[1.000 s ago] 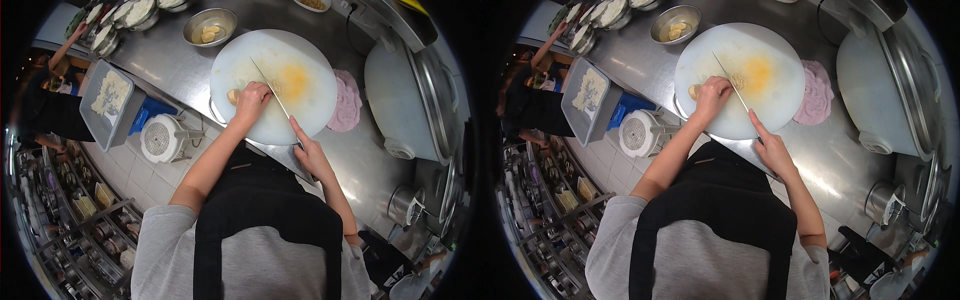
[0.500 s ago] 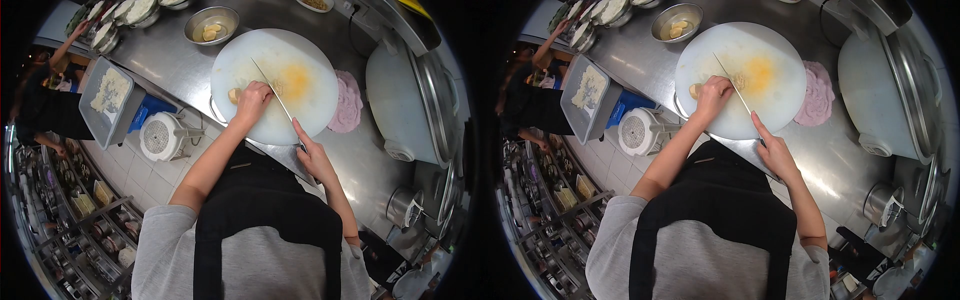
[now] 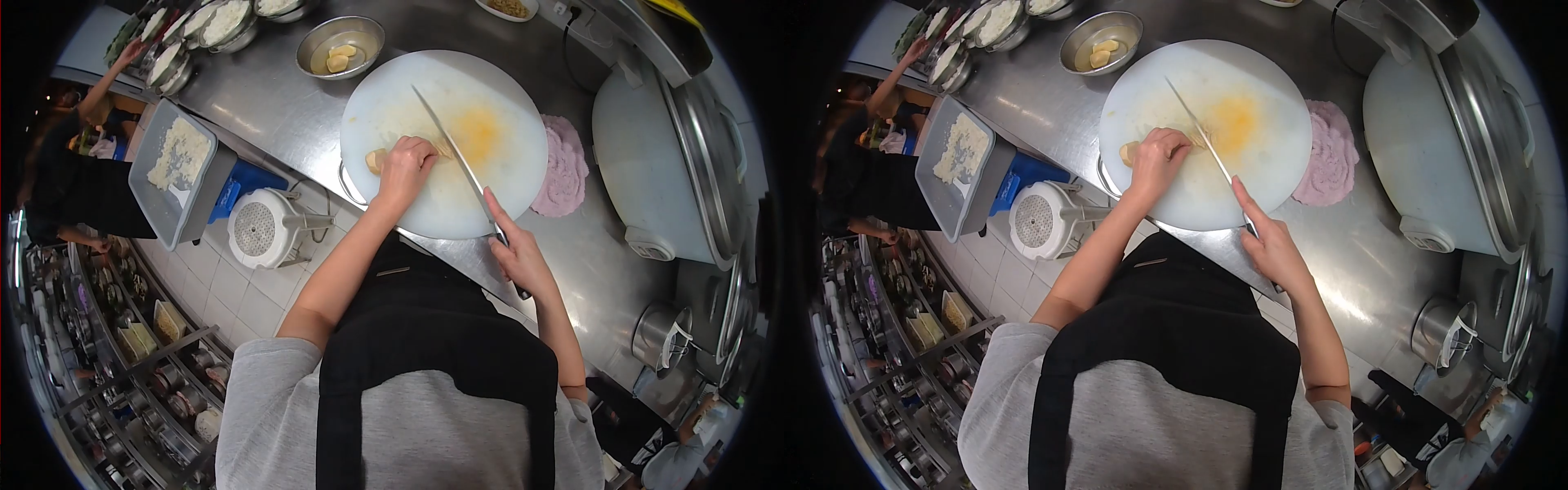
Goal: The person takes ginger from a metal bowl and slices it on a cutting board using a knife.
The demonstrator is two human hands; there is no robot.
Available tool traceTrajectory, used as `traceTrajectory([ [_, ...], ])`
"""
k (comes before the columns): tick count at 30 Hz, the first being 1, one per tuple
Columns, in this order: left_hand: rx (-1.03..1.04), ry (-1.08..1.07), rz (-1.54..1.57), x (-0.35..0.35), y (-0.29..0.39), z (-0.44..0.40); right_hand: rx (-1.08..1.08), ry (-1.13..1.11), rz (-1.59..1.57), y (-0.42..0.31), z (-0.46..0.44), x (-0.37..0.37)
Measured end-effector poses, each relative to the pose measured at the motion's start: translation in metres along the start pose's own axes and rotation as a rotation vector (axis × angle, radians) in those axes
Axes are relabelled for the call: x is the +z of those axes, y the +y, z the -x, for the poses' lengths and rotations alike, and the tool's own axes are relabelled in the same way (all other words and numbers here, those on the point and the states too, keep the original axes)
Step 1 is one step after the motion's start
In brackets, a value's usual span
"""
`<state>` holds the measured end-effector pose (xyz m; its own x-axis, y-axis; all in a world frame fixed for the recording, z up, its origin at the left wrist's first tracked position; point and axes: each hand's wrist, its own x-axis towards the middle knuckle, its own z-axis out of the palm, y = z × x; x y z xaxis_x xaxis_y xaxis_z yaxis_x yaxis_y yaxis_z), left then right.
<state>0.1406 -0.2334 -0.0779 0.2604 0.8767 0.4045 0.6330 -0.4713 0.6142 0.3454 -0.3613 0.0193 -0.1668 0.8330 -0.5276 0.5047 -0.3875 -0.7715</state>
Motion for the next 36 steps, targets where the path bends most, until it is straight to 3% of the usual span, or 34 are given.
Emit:
traceTrajectory([
  [4, 0.0, 0.015, -0.013, 0.0, 0.001, -0.002, -0.213, 0.043, 0.071, 0.011, -0.003, 0.007],
  [36, 0.041, -0.02, -0.037, -0.003, -0.002, -0.004, -0.087, 0.047, 0.013, 0.006, -0.003, 0.012],
])
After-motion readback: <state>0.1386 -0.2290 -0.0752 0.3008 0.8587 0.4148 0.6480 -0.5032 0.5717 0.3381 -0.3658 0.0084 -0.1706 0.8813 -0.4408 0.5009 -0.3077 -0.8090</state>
